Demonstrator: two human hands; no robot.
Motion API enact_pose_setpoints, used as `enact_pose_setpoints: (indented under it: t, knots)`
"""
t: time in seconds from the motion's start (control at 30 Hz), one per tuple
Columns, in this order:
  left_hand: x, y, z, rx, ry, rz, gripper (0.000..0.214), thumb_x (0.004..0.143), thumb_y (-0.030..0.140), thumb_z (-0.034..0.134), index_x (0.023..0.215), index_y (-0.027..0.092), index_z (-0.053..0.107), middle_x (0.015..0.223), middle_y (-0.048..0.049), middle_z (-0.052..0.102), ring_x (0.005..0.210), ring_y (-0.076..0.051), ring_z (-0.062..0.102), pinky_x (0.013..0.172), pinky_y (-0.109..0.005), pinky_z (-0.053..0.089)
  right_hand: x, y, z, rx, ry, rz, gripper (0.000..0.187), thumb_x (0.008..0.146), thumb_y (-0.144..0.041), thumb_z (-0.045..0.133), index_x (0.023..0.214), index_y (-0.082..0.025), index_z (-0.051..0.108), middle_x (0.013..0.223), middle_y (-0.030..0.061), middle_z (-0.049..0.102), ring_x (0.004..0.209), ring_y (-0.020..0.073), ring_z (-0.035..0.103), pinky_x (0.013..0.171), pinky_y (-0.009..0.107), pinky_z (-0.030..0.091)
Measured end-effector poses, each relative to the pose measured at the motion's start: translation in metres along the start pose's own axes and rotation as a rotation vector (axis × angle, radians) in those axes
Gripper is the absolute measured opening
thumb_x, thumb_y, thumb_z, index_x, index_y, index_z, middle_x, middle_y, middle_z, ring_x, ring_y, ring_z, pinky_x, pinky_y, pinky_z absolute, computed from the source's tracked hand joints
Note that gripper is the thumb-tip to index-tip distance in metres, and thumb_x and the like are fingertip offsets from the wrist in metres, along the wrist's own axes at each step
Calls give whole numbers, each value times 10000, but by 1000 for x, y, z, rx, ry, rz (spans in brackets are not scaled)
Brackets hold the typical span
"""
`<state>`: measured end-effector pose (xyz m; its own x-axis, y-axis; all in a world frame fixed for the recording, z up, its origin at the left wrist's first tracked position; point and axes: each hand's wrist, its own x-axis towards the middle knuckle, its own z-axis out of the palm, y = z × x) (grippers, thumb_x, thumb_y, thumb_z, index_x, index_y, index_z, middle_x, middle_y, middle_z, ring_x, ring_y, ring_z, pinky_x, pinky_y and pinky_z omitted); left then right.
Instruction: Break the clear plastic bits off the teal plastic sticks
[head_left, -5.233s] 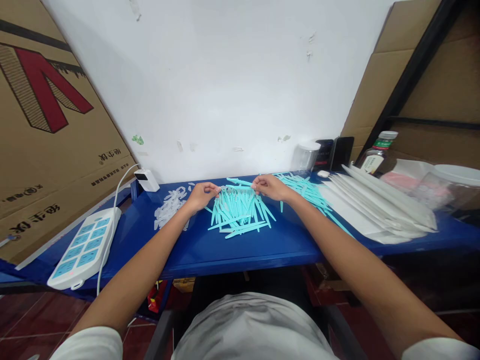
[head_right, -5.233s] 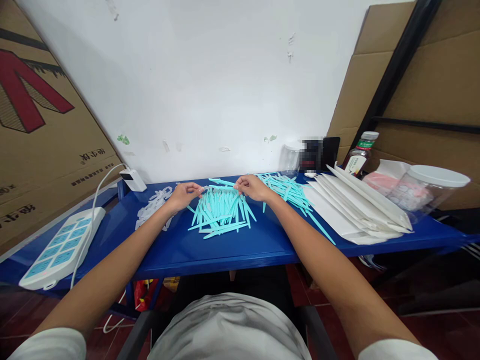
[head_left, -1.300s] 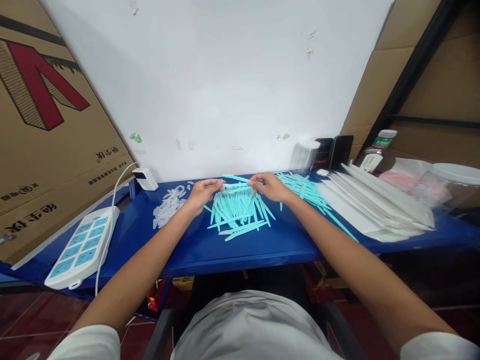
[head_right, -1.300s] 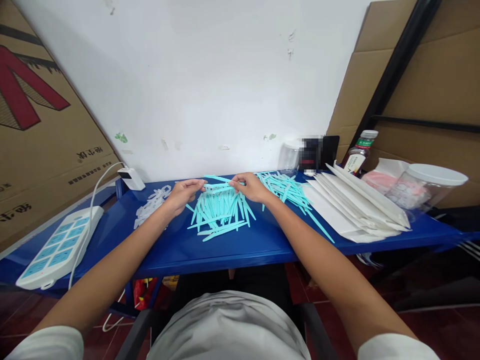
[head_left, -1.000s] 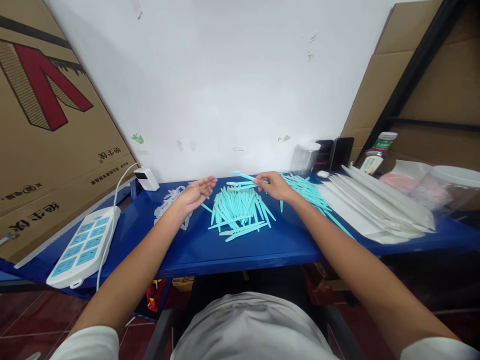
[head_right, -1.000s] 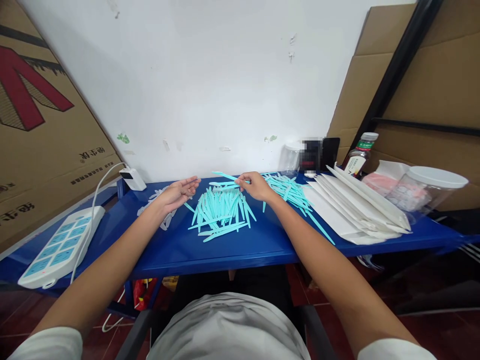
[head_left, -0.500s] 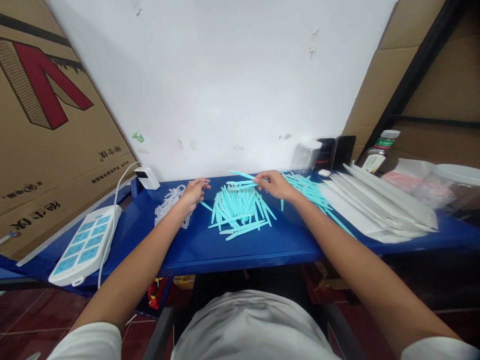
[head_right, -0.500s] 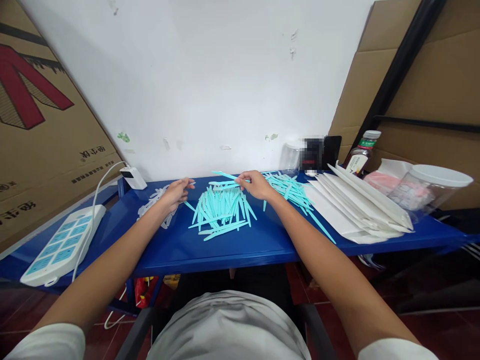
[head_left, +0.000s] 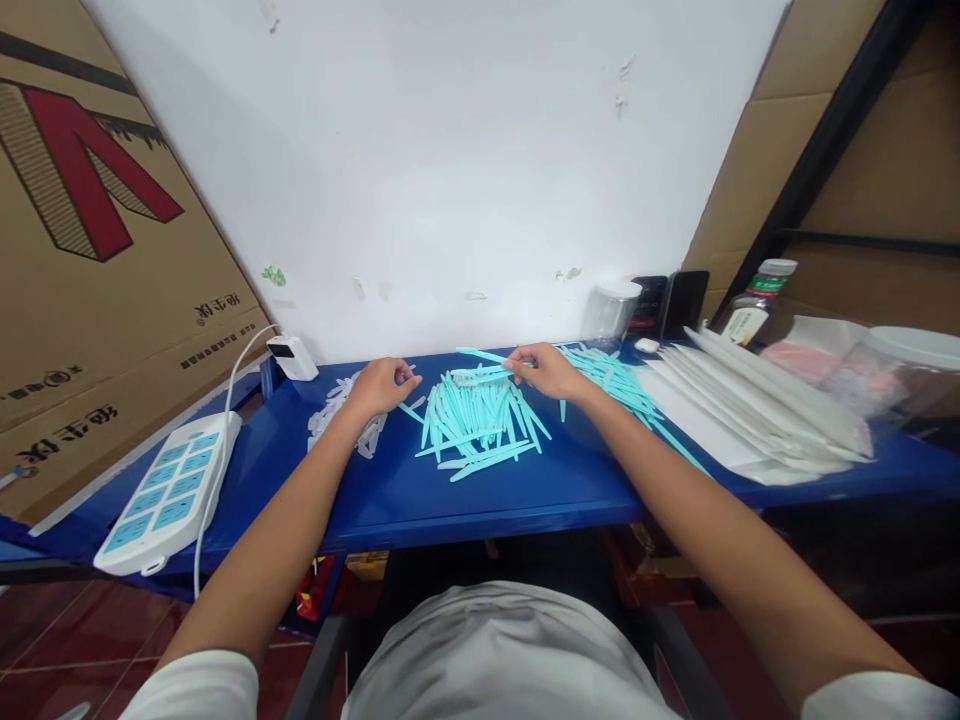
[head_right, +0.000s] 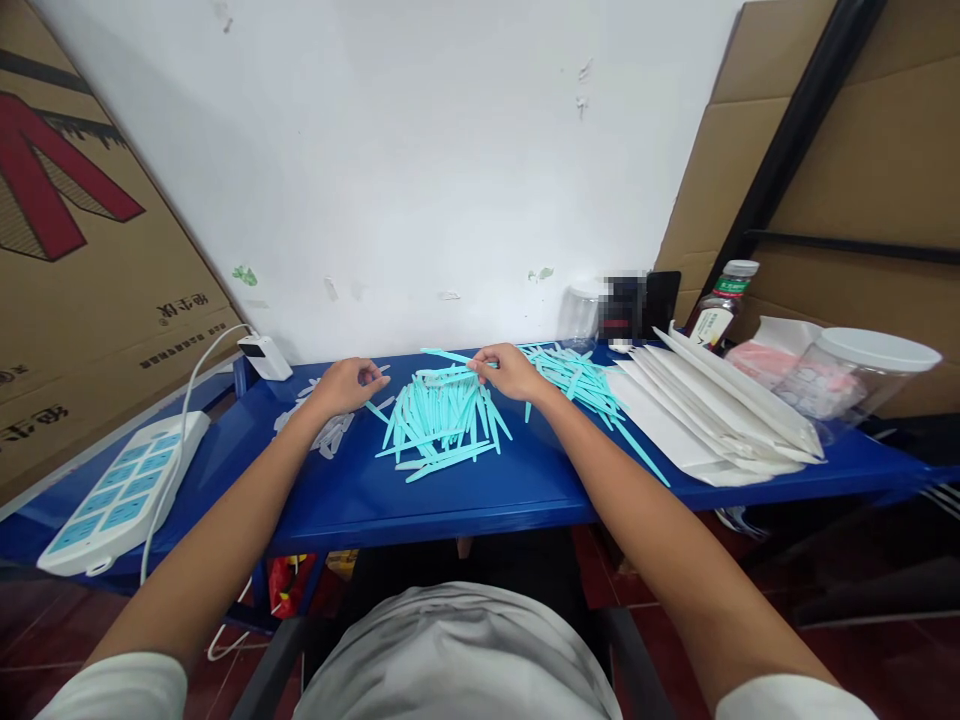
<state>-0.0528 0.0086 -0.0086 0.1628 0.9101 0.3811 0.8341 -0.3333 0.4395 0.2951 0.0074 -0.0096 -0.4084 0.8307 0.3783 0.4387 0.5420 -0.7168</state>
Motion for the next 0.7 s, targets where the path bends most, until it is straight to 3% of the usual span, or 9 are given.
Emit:
enact_pose_setpoints:
  t: [0.1, 0.27, 0.53, 0.7]
  knots:
    - [-3, -1, -11, 32, -166, -6, 392, 660, 580, 830, 777, 215, 749, 783, -85, 686, 680, -232, 593, 609, -315, 381, -1, 0, 0, -6, -8, -10, 465, 920, -610, 575, 814, -170, 683, 699, 34, 694, 596, 148, 527, 615, 288, 388]
    - [-3, -6, -7, -171, -334, -26, 382, 502, 547, 908, 635, 230, 742, 661, -53, 688, 605, -205, 600, 554, -287, 391, -1, 1, 0, -13, -13, 6, 465, 926, -607, 569, 821, -170, 687, 706, 35, 700, 590, 147, 527, 605, 285, 381]
    - [-2, -6, 2, -173, -305, 0, 306, 630, 500, 846, 711, 229, 727, 696, -73, 703, 650, -229, 626, 599, -307, 423, -1, 2, 1, -10, -15, 0, 446, 921, -591, 583, 810, -172, 688, 697, 31, 692, 591, 146, 533, 609, 286, 386]
    - [-2, -5, 4, -93, -254, -29, 309, 609, 484, 870, 703, 227, 726, 655, -60, 680, 577, -222, 597, 555, -318, 381, -1, 1, 1, -3, -19, 8, 447, 922, -589, 583, 830, -165, 690, 697, 33, 692, 587, 144, 524, 601, 283, 384]
